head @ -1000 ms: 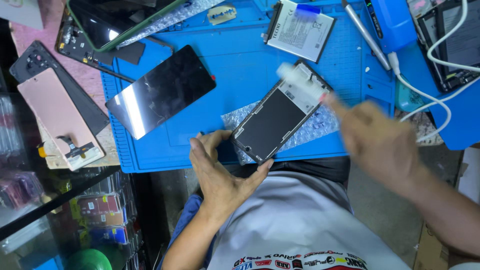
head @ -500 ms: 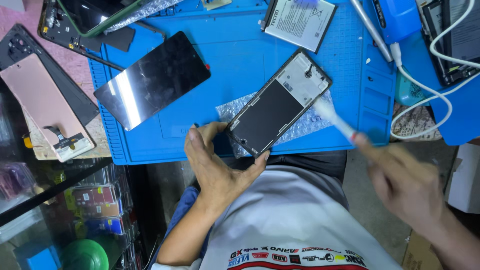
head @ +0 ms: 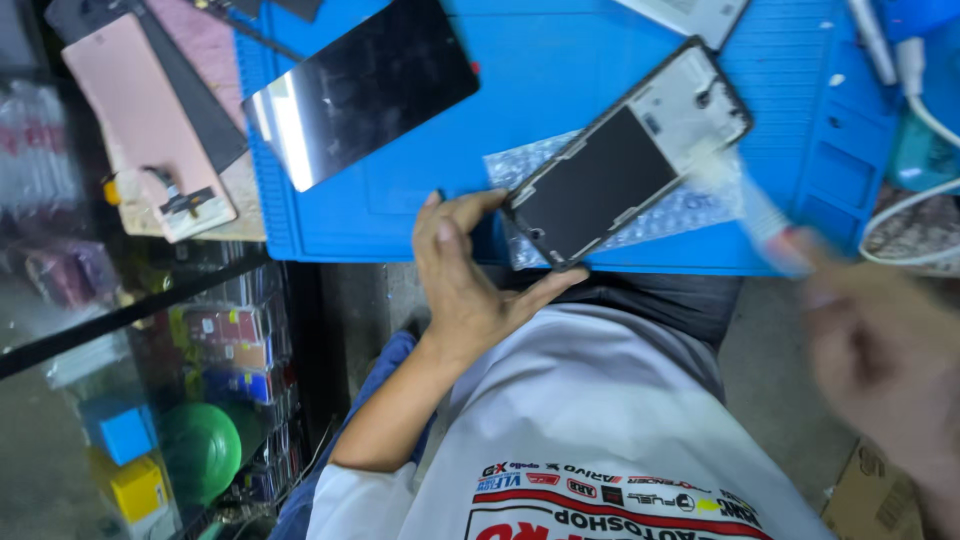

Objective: The person repairs a mobile phone by handling a screen and a frame, using a screwdriver to install screws, and cleaning internal parts with a brush on a work mat.

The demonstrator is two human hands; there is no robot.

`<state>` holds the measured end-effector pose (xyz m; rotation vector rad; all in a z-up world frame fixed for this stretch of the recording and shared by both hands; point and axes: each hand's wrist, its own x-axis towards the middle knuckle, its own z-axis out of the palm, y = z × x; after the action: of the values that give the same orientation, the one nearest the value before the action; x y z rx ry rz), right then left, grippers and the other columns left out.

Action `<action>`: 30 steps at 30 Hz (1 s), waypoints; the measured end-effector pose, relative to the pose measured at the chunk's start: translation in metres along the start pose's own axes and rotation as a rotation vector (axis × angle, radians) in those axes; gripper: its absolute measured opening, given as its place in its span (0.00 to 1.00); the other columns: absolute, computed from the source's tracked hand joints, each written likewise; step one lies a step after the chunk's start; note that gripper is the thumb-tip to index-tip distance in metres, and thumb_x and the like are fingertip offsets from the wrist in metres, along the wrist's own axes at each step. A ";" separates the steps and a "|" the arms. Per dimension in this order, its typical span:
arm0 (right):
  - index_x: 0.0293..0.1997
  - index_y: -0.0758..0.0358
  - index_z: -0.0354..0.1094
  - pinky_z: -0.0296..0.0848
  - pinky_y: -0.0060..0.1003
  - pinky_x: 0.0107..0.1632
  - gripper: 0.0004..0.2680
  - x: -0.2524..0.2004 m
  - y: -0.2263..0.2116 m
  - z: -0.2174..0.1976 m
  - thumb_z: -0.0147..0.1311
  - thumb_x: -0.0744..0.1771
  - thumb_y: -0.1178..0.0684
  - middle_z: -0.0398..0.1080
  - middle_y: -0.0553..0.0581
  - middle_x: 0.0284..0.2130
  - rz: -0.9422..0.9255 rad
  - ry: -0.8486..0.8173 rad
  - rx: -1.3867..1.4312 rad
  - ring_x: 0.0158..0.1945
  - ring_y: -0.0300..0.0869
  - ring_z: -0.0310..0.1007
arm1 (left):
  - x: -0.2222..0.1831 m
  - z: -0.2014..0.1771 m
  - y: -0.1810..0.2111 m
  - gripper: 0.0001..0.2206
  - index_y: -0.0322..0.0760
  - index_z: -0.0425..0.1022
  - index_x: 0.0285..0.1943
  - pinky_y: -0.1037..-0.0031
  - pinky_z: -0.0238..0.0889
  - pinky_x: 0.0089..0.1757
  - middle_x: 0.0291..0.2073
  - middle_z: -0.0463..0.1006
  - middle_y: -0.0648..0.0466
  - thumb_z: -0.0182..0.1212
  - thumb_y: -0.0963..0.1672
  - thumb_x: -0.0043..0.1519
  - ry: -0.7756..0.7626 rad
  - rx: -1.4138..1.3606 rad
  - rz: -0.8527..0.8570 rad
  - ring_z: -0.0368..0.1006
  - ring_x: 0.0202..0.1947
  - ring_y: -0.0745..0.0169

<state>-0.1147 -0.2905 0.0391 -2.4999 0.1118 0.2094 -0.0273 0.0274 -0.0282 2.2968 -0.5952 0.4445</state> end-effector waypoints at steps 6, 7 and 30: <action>0.56 0.59 0.73 0.70 0.44 0.26 0.15 -0.014 -0.034 0.023 0.54 0.64 0.56 0.67 0.58 0.24 -0.484 -0.165 -0.037 0.21 0.46 0.68 | -0.004 0.003 0.001 0.63 0.38 0.26 0.81 0.45 0.47 0.67 0.56 0.73 0.44 0.81 0.55 0.50 -0.013 -0.027 -0.065 0.67 0.61 0.44; 0.58 0.60 0.73 0.69 0.43 0.26 0.14 -0.006 -0.033 0.020 0.52 0.66 0.57 0.67 0.58 0.24 -0.348 -0.108 -0.091 0.22 0.46 0.67 | -0.004 0.005 0.001 0.61 0.38 0.26 0.82 0.46 0.46 0.68 0.57 0.73 0.45 0.81 0.54 0.53 -0.004 -0.024 -0.081 0.67 0.61 0.46; 0.51 0.66 0.73 0.74 0.43 0.42 0.16 0.205 -0.007 -0.053 0.63 0.68 0.41 0.74 0.63 0.36 -0.396 0.411 -0.854 0.41 0.53 0.77 | 0.035 -0.023 0.014 0.54 0.26 0.35 0.79 0.51 0.48 0.62 0.65 0.71 0.42 0.76 0.48 0.53 -0.165 -0.035 -0.156 0.62 0.63 0.44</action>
<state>0.0947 -0.3230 0.0487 -3.2969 -0.3852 -0.5361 -0.0090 0.0246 0.0114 2.3398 -0.4937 0.1699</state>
